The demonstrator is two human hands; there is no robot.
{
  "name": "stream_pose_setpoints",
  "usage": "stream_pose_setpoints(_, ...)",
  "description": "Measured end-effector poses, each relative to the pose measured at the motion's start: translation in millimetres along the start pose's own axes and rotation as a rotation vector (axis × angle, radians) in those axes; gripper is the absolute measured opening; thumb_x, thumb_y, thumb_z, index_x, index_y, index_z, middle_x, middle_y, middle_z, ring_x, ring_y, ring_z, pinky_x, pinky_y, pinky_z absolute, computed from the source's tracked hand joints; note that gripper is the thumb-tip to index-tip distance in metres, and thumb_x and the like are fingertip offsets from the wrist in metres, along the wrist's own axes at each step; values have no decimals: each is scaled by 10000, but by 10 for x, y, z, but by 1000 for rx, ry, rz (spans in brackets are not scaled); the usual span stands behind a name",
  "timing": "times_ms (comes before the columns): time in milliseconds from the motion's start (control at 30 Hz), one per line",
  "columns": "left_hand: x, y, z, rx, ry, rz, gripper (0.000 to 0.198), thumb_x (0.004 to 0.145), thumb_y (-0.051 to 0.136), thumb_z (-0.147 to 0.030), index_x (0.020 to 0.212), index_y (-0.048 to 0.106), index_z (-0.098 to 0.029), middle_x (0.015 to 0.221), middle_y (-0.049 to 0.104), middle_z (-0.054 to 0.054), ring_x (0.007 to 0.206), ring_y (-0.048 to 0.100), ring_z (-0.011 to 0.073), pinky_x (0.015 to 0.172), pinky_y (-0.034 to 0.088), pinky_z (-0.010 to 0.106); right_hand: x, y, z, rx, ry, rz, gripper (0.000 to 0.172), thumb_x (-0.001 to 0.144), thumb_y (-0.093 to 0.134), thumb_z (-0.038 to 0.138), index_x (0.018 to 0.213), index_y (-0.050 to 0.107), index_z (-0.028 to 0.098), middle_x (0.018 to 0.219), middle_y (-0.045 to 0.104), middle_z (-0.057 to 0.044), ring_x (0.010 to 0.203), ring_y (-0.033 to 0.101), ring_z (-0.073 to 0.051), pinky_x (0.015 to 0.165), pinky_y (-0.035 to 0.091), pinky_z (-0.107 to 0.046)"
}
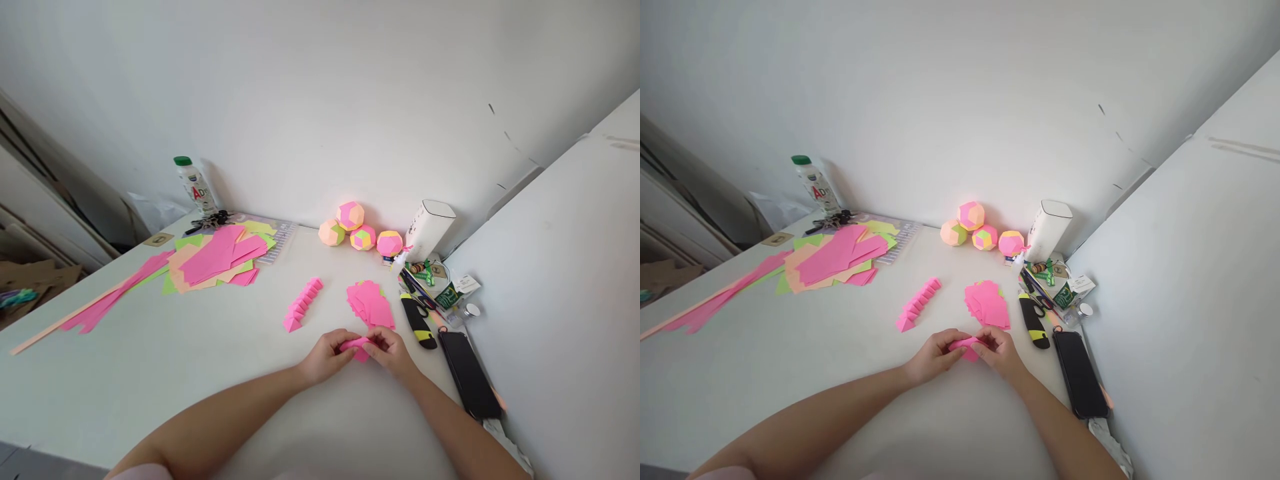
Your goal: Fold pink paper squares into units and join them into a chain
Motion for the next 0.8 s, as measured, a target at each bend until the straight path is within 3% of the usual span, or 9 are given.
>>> stream_pose_setpoints(800, -6, 14, -67, 79, 49, 13, 284, 855, 471, -344, 906, 690, -170, 679, 550, 13, 608, 455, 123, 572, 404, 238, 16, 9, 110, -102, -53, 26, 201, 771, 636, 360, 712, 676, 173, 616, 607, -14, 583, 532, -147, 544, 446, -256)
Point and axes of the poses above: each hand's wrist, its own x-axis towards the middle knuckle, its own y-axis out of the palm, z = x × y, the point moved 9 cm from there along x, towards the middle knuckle
